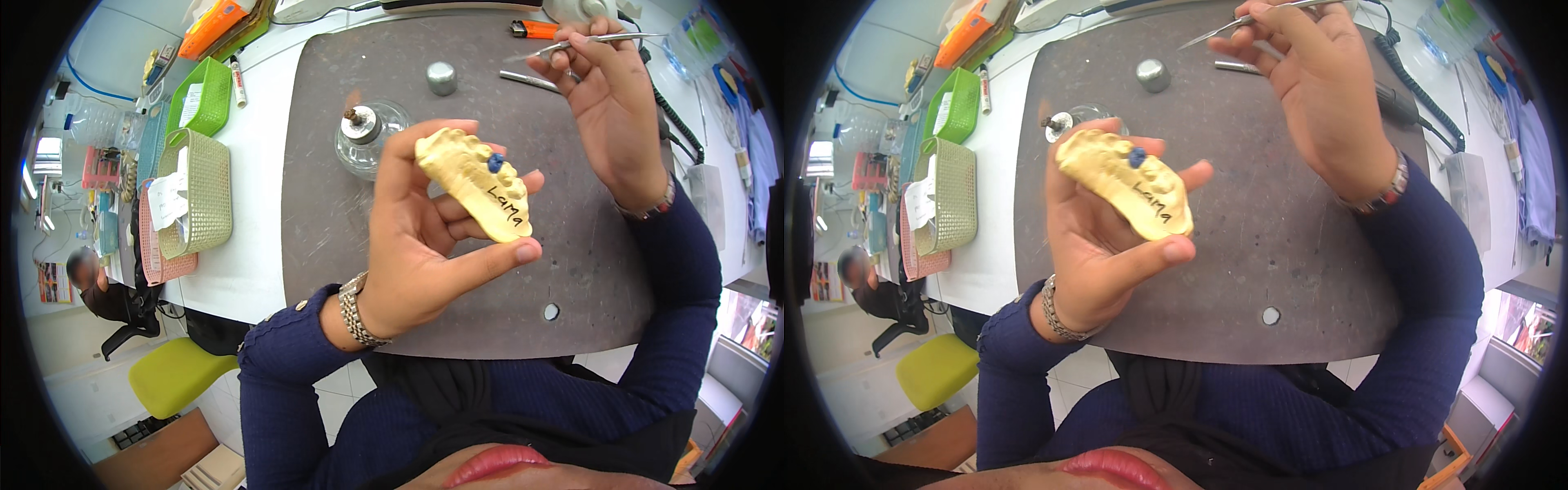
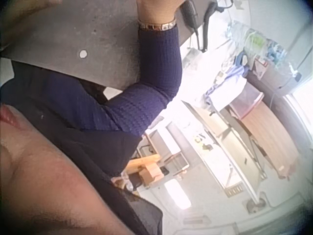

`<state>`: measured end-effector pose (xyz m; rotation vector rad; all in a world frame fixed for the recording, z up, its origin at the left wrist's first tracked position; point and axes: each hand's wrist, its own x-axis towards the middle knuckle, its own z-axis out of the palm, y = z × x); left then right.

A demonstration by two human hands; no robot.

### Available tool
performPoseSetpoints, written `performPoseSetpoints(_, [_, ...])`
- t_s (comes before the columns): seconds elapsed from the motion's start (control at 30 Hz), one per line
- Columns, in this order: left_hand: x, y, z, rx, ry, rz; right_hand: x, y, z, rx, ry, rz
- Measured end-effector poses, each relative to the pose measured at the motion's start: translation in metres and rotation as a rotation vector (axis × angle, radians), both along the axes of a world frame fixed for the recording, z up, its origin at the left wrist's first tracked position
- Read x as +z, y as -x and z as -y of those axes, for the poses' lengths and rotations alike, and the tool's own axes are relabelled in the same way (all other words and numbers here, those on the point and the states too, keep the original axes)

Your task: The person applies blue wax to a yellow dental mold using a metal sculpting tool heated over an alcohol lamp, then smooths the wax surface and adds more material.

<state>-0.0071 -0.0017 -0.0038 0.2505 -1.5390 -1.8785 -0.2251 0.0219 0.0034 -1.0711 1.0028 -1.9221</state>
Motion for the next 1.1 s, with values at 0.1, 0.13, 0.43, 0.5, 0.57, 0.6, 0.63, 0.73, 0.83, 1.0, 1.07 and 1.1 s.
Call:
performPoseSetpoints(0.1, [0.004, 0.002, -0.005, -0.072, -0.266, 0.099, -0.023, 0.012, 0.019, -0.184, 0.132, -0.161])
performPoseSetpoints(0.13, [0.003, 0.003, -0.006, -0.087, -0.289, 0.147, -0.03, 0.016, 0.026, -0.219, 0.163, -0.216])
performPoseSetpoints(0.43, [-0.021, 0.009, 0.002, -0.201, 0.044, 0.408, -0.033, 0.009, 0.027, -0.183, 0.059, -0.176])
performPoseSetpoints(0.5, [-0.02, 0.007, 0.002, -0.15, 0.218, 0.483, -0.034, 0.009, 0.028, -0.167, 0.051, -0.149])
performPoseSetpoints(0.57, [-0.014, 0.007, 0.001, -0.064, 0.38, 0.568, -0.034, 0.008, 0.029, -0.162, 0.047, -0.132])
performPoseSetpoints(0.6, [-0.01, 0.007, 0.002, -0.032, 0.535, 0.601, -0.035, 0.008, 0.028, -0.17, 0.043, -0.134])
performPoseSetpoints(0.63, [-0.006, 0.007, 0.005, 0.001, 0.69, 0.63, -0.035, 0.009, 0.028, -0.178, 0.039, -0.135])
performPoseSetpoints(0.73, [-0.003, 0.007, 0.008, 0.061, 0.951, 0.705, -0.037, 0.011, 0.029, -0.154, 0.041, -0.138])
performPoseSetpoints(0.83, [-0.005, 0.008, 0.008, 0.11, 1.002, 0.694, -0.037, 0.009, 0.028, -0.172, 0.014, -0.147])
performPoseSetpoints(1.0, [-0.008, 0.008, 0.011, 0.12, 0.912, 0.631, -0.036, 0.008, 0.026, -0.154, 0.013, -0.166])
performPoseSetpoints(1.07, [-0.008, 0.008, 0.012, 0.11, 0.815, 0.596, -0.035, 0.008, 0.026, -0.148, 0.005, -0.171])
performPoseSetpoints(1.1, [-0.009, 0.008, 0.012, 0.124, 0.798, 0.599, -0.035, 0.009, 0.027, -0.151, -0.009, -0.173])
